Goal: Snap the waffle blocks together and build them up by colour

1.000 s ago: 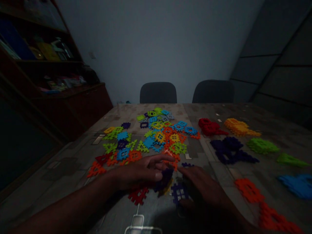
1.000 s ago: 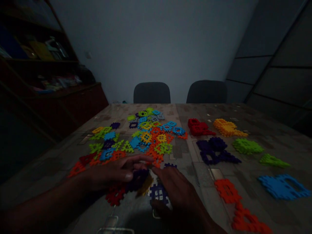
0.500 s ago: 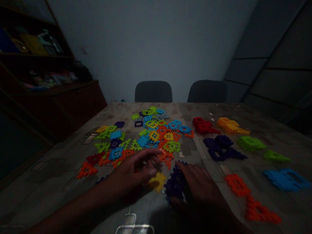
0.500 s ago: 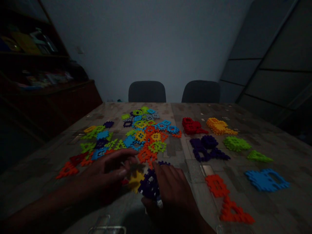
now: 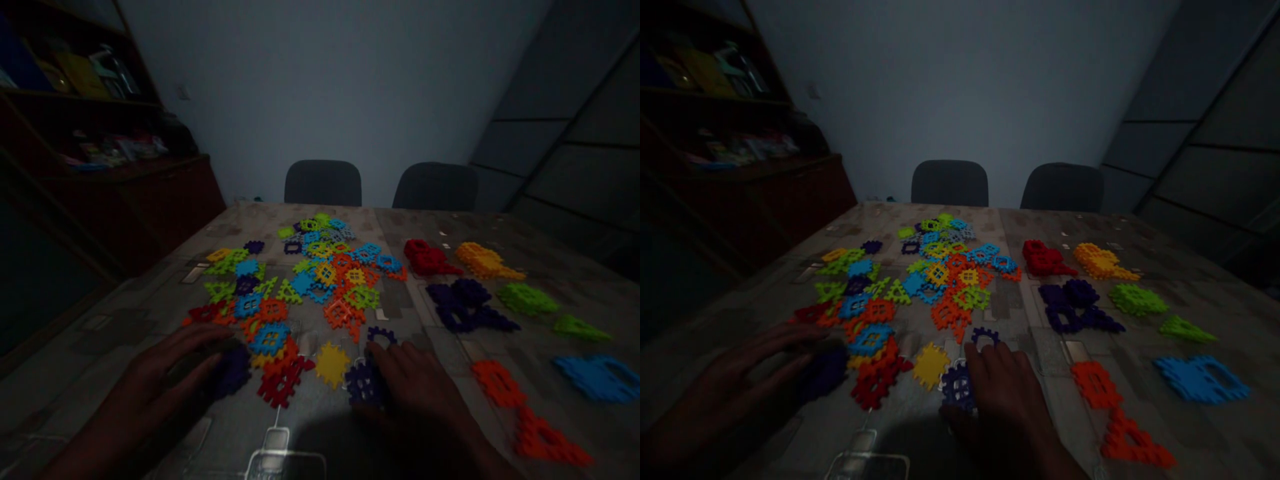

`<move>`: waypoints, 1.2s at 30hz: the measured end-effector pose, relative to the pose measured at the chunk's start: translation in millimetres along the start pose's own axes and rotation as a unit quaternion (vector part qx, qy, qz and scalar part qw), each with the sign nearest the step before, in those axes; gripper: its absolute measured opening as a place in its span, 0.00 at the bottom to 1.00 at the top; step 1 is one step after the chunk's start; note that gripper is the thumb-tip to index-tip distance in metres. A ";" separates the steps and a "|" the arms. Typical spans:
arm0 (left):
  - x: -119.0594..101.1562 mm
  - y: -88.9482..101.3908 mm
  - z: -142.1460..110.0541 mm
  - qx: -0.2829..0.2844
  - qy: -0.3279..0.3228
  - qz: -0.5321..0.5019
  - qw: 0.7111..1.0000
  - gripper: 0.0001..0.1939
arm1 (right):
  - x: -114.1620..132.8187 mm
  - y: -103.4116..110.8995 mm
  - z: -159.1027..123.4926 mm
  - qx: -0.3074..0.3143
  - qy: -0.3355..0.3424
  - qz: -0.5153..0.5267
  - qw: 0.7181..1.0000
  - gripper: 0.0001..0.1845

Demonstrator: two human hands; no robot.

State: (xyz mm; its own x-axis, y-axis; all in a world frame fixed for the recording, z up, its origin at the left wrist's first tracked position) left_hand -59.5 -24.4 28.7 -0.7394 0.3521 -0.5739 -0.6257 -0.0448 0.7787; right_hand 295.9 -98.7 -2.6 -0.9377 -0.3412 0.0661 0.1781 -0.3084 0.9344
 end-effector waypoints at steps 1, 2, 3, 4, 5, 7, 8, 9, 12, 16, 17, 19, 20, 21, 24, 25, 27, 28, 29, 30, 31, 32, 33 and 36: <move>4.0 0.8 -2.6 -0.007 -0.001 0.009 1.000 0.14 | -2.6 1.0 0.8 0.018 0.012 0.022 1.000 0.40; 7.8 1.5 -5.2 -0.012 0.000 0.018 1.000 0.15 | -4.8 1.8 1.7 0.036 0.024 0.045 0.998 0.43; 11.1 2.1 -7.9 -0.019 0.001 0.024 1.000 0.16 | -6.5 2.3 2.6 0.052 0.035 0.066 0.996 0.46; 13.7 2.5 -10.5 -0.028 0.007 0.029 0.999 0.18 | -7.9 2.3 3.4 0.065 0.043 0.082 0.994 0.47; 15.5 2.8 -13.2 -0.037 0.016 0.035 0.999 0.19 | -9.0 2.0 4.0 0.076 0.049 0.094 0.991 0.47; 16.3 2.6 -18.0 -0.049 0.038 0.050 0.997 0.22 | -10.7 -0.1 5.0 0.090 0.054 0.112 0.988 0.46; 15.6 2.0 -20.0 -0.044 0.042 0.056 0.997 0.25 | -11.5 -1.8 5.3 0.092 0.055 0.119 0.987 0.45; 14.6 0.9 -21.5 -0.033 0.039 0.062 0.997 0.27 | -12.3 -4.0 5.5 0.089 0.055 0.123 0.987 0.43; 13.5 -5.5 -22.4 0.009 -0.006 0.083 0.997 0.33 | -14.5 -12.1 5.8 0.067 0.049 0.124 0.989 0.36; 17.6 -16.3 -17.1 0.026 -0.056 0.104 0.993 0.36 | -16.0 -19.6 4.0 0.038 0.060 0.124 0.990 0.32; 17.8 -18.4 -15.5 0.032 -0.060 0.104 0.992 0.36 | -16.0 -19.9 2.8 0.025 0.069 0.122 0.990 0.33; 15.8 -21.3 -12.9 0.048 -0.058 0.102 0.992 0.36 | -15.8 -19.0 -0.1 -0.004 0.083 0.116 0.990 0.38; 14.1 -22.1 -12.2 0.054 -0.056 0.098 0.992 0.35 | -15.7 -18.4 -1.5 -0.016 0.086 0.112 0.990 0.40; 12.3 -22.5 -11.8 0.061 -0.054 0.094 0.992 0.34 | -15.5 -17.9 -2.7 -0.023 0.087 0.111 0.990 0.42; 9.8 -22.6 -12.4 0.066 -0.049 0.078 0.994 0.33 | -15.4 -18.1 -4.3 -0.015 0.086 0.120 0.989 0.42; 10.4 -22.3 -13.0 0.066 -0.049 0.075 0.994 0.33 | -15.6 -18.6 -4.2 -0.011 0.087 0.125 0.988 0.41; 13.4 -21.6 -14.3 0.067 -0.049 0.074 0.994 0.35 | -16.5 -19.4 -3.2 -0.002 0.087 0.131 0.988 0.41; 15.5 -21.2 -14.9 0.069 -0.049 0.076 0.994 0.36 | -17.1 -19.5 -2.5 0.005 0.086 0.133 0.987 0.41; 17.9 -20.6 -15.5 0.074 -0.046 0.079 0.993 0.38 | -17.5 -19.3 -1.7 0.014 0.084 0.134 0.987 0.42; 20.3 -20.0 -15.9 0.077 -0.042 0.082 0.993 0.38 | -17.8 -18.9 -0.8 0.026 0.081 0.135 0.987 0.43; 22.8 -19.4 -16.4 0.077 -0.039 0.085 0.993 0.39 | -17.9 -18.3 0.3 0.038 0.078 0.136 0.987 0.44; 25.0 -18.8 -16.7 0.074 -0.037 0.086 0.993 0.38 | -17.7 -17.6 1.4 0.050 0.074 0.135 0.987 0.46; 27.0 -18.3 -16.9 0.071 -0.037 0.086 0.993 0.38 | -17.3 -17.0 2.6 0.061 0.071 0.133 0.987 0.47; 29.3 -17.0 -16.2 0.063 -0.043 0.088 0.993 0.36 | -15.6 -16.3 5.7 0.096 0.059 0.134 0.985 0.48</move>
State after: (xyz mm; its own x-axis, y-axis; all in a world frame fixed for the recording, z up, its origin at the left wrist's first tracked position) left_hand -74.6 -28.4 -5.4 -0.8076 0.4280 -0.4057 -0.4475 0.0032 0.8943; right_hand 305.9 -83.3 -16.9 -0.8214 -0.4921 0.2883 0.3434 -0.0230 0.9389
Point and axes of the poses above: each hand's wrist, its own z-axis towards the middle knuckle, its own y-axis out of the back of the hand, x = y × z, the point moved 1 cm from there along z, towards the middle knuckle, and after that the axes turned 4 degrees about -x, right-handed, at the moved point
